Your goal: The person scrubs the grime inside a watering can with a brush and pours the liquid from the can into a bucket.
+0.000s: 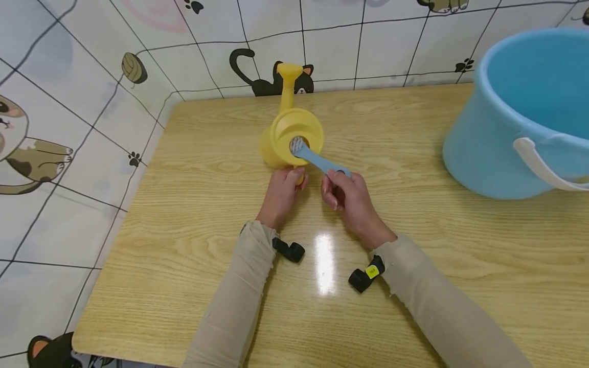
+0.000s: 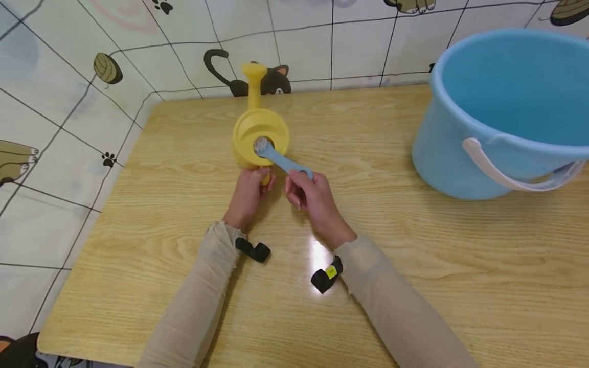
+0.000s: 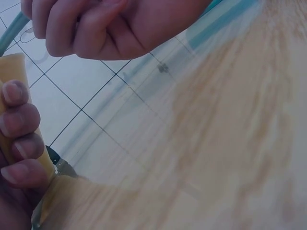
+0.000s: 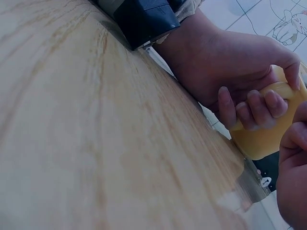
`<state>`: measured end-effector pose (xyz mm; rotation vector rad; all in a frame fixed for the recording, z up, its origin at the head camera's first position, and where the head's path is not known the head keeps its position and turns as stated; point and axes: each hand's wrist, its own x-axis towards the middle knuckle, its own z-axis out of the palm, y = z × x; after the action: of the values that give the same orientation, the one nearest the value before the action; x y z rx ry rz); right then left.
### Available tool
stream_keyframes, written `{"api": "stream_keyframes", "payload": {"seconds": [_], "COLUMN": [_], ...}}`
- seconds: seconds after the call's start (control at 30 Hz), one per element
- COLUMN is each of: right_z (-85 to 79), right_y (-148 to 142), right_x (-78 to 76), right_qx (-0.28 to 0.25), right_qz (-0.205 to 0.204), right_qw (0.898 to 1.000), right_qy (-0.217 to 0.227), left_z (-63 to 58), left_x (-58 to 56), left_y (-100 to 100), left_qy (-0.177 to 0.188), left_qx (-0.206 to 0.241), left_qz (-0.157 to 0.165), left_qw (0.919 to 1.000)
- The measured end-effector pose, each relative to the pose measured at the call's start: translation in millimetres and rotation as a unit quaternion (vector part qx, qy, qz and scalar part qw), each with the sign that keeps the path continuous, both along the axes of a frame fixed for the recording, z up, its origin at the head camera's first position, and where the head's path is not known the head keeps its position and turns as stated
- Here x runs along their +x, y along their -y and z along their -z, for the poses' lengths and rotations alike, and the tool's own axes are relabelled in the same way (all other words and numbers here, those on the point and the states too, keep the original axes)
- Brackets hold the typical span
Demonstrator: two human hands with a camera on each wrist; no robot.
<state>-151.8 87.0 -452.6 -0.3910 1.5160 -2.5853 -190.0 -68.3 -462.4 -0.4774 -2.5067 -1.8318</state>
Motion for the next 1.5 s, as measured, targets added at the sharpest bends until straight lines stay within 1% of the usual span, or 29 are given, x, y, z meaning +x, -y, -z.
{"api": "stream_keyframes", "payload": {"seconds": [0.07,0.2,0.3,0.4,0.5,0.6,0.63,0.7,0.77,0.87,1.0,1.13,1.23,1.4,1.5], "right_z": [-0.1,-0.5,-0.5,-0.6,-0.9,-1.5,-1.7,-2.3,-2.6,-3.3,-3.5,-4.3,-5.2,-5.8,-4.7], "right_y": [-0.2,-0.3,-0.4,-0.3,-0.1,0.1,0.0,0.1,-0.1,-0.9,-1.9,-1.8,-2.0,-1.5,-0.5], "right_x": [-0.2,-0.3,-0.3,-1.1,-1.2,-1.1,-1.0,-0.7,-0.5,0.2,-0.3,-1.4,-1.0,-0.4,-1.4], "right_qx": [-0.012,-0.017,-0.012,0.005,0.034,0.054,0.053,0.033,-0.003,-0.053,-0.074,-0.071,-0.056,-0.044,-0.033], "right_qz": [-0.006,-0.009,-0.007,-0.002,0.005,0.009,0.009,0.003,-0.006,-0.026,-0.040,-0.044,-0.044,-0.049,-0.051], "right_qw": [1.000,1.000,1.000,1.000,0.999,0.999,0.999,0.999,1.000,0.998,0.996,0.996,0.997,0.998,0.998], "right_qy": [-0.001,0.002,0.007,0.011,0.007,0.001,0.000,-0.002,-0.001,-0.002,-0.001,0.008,0.008,-0.002,0.008], "left_z": [-0.6,-1.7,-1.8,-1.1,0.3,1.7,2.3,3.3,4.0,6.7,8.5,7.0,6.2,5.3,5.3], "left_x": [-0.2,0.3,0.5,1.1,0.9,-0.2,-0.7,-1.1,-1.5,-1.8,-2.4,-2.4,-2.4,-1.7,-1.8], "left_y": [-0.5,-0.7,-0.6,-0.3,-0.6,-1.5,-1.8,-2.3,-2.9,-4.3,-6.3,-7.3,-7.8,-7.3,-6.6], "left_qy": [-0.001,-0.004,-0.005,0.010,0.035,0.047,0.049,0.048,0.048,0.045,0.042,0.032,0.025,0.033,0.044], "left_qx": [-0.003,-0.010,-0.008,0.000,0.004,-0.008,-0.016,-0.026,-0.030,-0.015,-0.007,-0.027,-0.035,-0.039,-0.031], "left_qz": [0.001,0.004,0.010,0.010,-0.003,-0.025,-0.032,-0.041,-0.043,-0.036,-0.034,-0.041,-0.042,-0.053,-0.060], "left_qw": [1.0000,0.9999,0.9999,0.9999,0.9994,0.9985,0.9982,0.9976,0.9975,0.9982,0.9985,0.9983,0.9982,0.9973,0.9967]}}
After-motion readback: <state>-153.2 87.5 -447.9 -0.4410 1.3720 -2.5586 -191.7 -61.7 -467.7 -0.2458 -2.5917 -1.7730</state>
